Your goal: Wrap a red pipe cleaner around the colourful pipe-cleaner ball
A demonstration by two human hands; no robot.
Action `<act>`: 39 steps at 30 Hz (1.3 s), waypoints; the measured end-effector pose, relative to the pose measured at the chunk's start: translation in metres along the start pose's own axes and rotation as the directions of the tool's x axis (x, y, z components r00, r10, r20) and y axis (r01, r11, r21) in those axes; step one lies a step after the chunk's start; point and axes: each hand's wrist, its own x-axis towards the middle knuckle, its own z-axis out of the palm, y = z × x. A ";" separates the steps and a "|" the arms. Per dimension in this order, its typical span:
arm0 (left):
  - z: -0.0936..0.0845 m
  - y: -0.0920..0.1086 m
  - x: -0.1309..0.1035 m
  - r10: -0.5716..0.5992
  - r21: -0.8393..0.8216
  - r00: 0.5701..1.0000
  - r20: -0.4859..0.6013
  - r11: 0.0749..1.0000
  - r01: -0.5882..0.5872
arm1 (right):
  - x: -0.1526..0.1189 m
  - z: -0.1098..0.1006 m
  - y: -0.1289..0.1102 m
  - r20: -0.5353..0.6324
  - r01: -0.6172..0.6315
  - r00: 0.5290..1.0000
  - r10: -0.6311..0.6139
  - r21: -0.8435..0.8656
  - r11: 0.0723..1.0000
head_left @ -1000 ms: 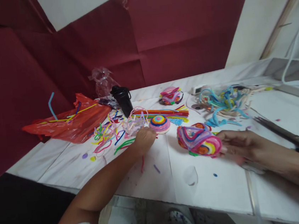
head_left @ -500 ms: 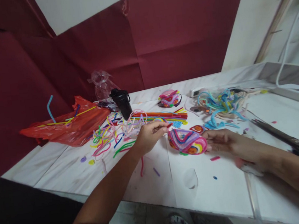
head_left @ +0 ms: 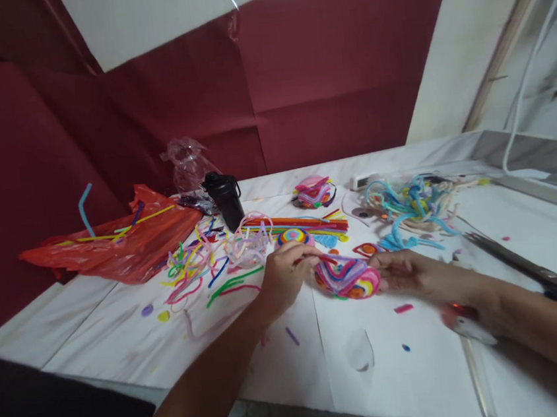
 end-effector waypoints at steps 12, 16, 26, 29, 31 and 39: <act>-0.002 0.000 -0.008 0.024 0.102 0.989 -0.149 0.995 -0.009 | -0.007 0.013 -0.013 -0.029 0.112 0.991 -0.127 -0.306 0.945; 0.000 0.002 -0.010 0.106 0.162 0.979 -0.173 0.984 -0.078 | -0.014 0.015 -0.011 0.003 0.199 0.973 -0.230 -0.512 0.836; 0.002 0.005 -0.016 0.279 0.265 0.945 -0.172 0.937 -0.229 | -0.021 0.017 -0.026 0.038 0.281 0.917 -0.398 -0.769 0.574; 0.002 0.007 -0.018 0.332 0.297 0.929 -0.160 0.914 -0.275 | -0.018 0.020 -0.030 0.061 0.295 0.909 -0.412 -0.793 0.533; 0.002 0.011 -0.019 0.337 0.310 0.930 -0.144 0.908 -0.281 | -0.017 0.025 -0.032 -0.021 0.260 0.894 -0.448 -0.789 0.557; 0.008 0.033 -0.032 0.446 0.286 0.895 -0.006 0.858 -0.426 | -0.018 0.063 -0.065 -0.345 0.145 0.872 -0.348 -0.496 0.856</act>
